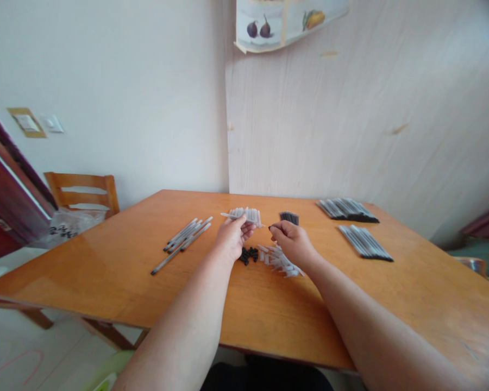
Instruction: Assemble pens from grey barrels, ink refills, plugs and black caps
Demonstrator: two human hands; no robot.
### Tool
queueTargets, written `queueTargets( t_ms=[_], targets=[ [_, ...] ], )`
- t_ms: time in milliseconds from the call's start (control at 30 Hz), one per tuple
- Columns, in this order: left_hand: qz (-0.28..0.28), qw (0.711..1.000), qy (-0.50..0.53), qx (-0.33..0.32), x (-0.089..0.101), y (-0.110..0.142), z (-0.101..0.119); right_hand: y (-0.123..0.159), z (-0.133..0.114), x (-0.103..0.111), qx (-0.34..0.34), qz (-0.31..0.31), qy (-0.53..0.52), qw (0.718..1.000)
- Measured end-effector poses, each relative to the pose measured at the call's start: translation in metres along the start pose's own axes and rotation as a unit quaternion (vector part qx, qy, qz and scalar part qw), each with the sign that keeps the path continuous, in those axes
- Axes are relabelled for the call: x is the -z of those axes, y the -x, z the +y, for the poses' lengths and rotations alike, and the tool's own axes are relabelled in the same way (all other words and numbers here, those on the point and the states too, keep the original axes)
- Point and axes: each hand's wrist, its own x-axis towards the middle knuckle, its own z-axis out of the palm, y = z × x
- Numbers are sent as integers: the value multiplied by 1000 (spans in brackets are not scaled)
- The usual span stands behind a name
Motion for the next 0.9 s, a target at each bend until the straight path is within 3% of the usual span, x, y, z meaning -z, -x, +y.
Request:
queueTargets(
  t_ms=[167, 300, 500, 700, 900],
  targets=[
    [25, 999, 27, -2, 3, -6, 4, 0, 3, -1, 15, -8, 38, 999],
    [36, 999, 35, -9, 5, -8, 6, 7, -5, -4, 72, -86, 97, 989],
    [39, 999, 35, -15, 5, -8, 7, 20, -20, -10, 172, -176, 191, 950],
    [32, 999, 14, -15, 2, -4, 10, 21, -17, -14, 191, -186, 237, 934],
    [26, 999, 18, -19, 0, -2, 10, 21, -16, -17, 180, -180, 242, 936]
  ],
)
